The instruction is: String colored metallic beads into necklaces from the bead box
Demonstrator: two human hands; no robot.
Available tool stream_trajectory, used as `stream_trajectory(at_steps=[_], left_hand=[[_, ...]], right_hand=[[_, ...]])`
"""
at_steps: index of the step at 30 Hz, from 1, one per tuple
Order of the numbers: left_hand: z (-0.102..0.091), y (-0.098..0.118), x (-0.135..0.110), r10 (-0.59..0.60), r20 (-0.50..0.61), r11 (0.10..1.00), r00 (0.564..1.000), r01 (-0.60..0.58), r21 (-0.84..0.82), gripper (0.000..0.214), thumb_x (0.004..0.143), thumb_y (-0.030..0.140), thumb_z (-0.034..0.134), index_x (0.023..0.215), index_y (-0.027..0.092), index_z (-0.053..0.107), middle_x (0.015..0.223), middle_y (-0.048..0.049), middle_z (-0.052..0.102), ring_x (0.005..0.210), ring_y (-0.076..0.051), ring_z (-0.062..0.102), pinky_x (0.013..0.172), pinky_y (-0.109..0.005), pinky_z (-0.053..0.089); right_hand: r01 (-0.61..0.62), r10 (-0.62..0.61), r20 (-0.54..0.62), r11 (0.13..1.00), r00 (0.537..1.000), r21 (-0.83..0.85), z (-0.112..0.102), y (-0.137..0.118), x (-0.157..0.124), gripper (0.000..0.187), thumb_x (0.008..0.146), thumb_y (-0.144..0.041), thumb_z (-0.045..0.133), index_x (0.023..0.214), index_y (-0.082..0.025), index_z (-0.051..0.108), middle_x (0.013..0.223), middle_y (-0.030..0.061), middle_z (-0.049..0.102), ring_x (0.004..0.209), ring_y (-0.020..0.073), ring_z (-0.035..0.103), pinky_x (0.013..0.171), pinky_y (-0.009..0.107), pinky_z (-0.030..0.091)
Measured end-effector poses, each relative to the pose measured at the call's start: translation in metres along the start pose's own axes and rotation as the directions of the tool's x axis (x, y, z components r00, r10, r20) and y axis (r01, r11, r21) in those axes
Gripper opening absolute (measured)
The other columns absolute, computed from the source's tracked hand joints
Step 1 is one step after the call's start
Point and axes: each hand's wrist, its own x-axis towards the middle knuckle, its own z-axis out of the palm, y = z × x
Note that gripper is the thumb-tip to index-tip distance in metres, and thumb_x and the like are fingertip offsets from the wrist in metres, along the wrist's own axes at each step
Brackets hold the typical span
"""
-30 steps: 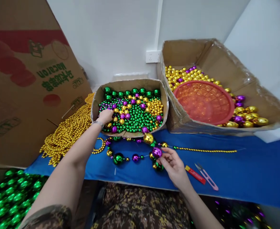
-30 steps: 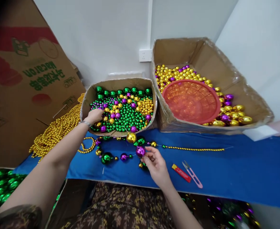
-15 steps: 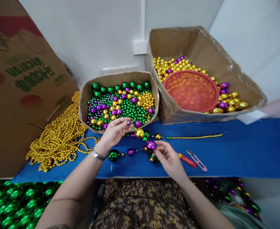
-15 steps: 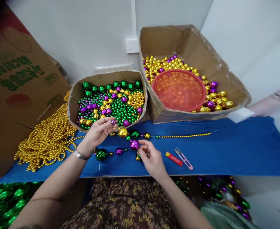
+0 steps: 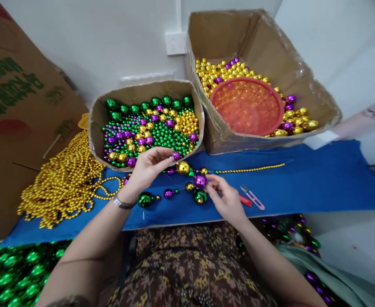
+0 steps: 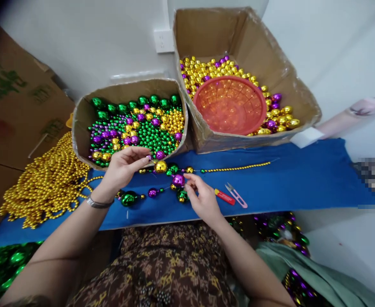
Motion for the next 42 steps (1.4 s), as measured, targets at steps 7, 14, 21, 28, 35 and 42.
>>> stream_trajectory(at_steps=[7, 14, 21, 28, 35, 42], left_hand=[[0.052, -0.013, -0.005, 0.046, 0.221, 0.997, 0.974, -0.058, 0.05, 0.016, 0.075, 0.025, 0.074, 0.087, 0.015, 0.069, 0.081, -0.0042, 0.072, 0.072, -0.012, 0.067, 0.068, -0.024, 0.056], [0.082, -0.044, -0.007, 0.207, 0.288, 0.941, 0.935, -0.271, 0.203, 0.014, 0.083, 0.028, 0.066, 0.083, 0.015, 0.07, 0.086, -0.0064, 0.073, 0.078, -0.015, 0.067, 0.07, -0.025, 0.053], [0.088, 0.006, 0.006, 0.283, 0.325, 0.886, 0.903, -0.376, 0.273, 0.014, 0.086, 0.028, 0.064, 0.085, 0.016, 0.07, 0.076, -0.0028, 0.073, 0.066, -0.011, 0.064, 0.06, -0.02, 0.049], [0.091, 0.022, 0.014, 0.325, 0.274, 0.88, 0.905, -0.395, 0.264, 0.015, 0.086, 0.029, 0.063, 0.085, 0.015, 0.069, 0.078, -0.0037, 0.072, 0.069, -0.012, 0.065, 0.062, -0.022, 0.051], [0.088, 0.022, 0.013, 0.336, 0.238, 0.88, 0.911, -0.394, 0.266, 0.014, 0.085, 0.028, 0.063, 0.085, 0.016, 0.068, 0.077, -0.003, 0.071, 0.068, -0.011, 0.063, 0.062, -0.022, 0.049], [0.094, 0.007, 0.004, 0.329, 0.109, 0.918, 0.938, -0.345, 0.196, 0.024, 0.092, 0.033, 0.053, 0.108, 0.017, 0.062, 0.099, -0.0072, 0.07, 0.084, -0.014, 0.065, 0.074, -0.026, 0.054]], right_hand=[[-0.152, 0.161, -0.013, 0.954, 0.987, 0.259, -0.01, 0.057, 0.0, 0.034, 0.088, -0.035, 0.056, 0.119, -0.022, 0.054, 0.1, 0.006, 0.067, 0.093, 0.0183, 0.067, 0.085, 0.036, 0.056], [-0.184, 0.182, -0.03, 0.979, 0.983, -0.092, -0.017, 0.079, -0.005, 0.034, 0.083, -0.017, 0.049, 0.115, -0.02, 0.058, 0.1, 0.0069, 0.069, 0.084, 0.018, 0.067, 0.08, 0.036, 0.055], [0.044, -0.056, -0.072, 0.986, 0.996, -0.16, -0.038, 0.021, 0.013, 0.035, 0.096, -0.034, 0.046, 0.129, -0.025, 0.055, 0.117, 0.0075, 0.068, 0.097, 0.0202, 0.067, 0.086, 0.036, 0.054], [0.215, -0.222, 0.004, 0.938, 0.975, -0.272, -0.027, 0.007, 0.025, 0.02, 0.095, -0.032, 0.049, 0.103, -0.025, 0.066, 0.104, 0.0055, 0.069, 0.096, 0.0201, 0.065, 0.087, 0.035, 0.052], [0.164, -0.145, 0.087, 0.945, 0.986, -0.284, -0.029, 0.019, 0.026, 0.02, 0.092, -0.032, 0.053, 0.107, -0.024, 0.064, 0.107, 0.0058, 0.069, 0.095, 0.0208, 0.066, 0.085, 0.035, 0.051], [0.027, -0.026, 0.026, 0.999, 0.999, -0.047, -0.025, 0.018, 0.022, 0.027, 0.096, -0.043, 0.045, 0.096, -0.023, 0.063, 0.082, 0.0023, 0.07, 0.067, 0.0146, 0.065, 0.068, 0.028, 0.054]])
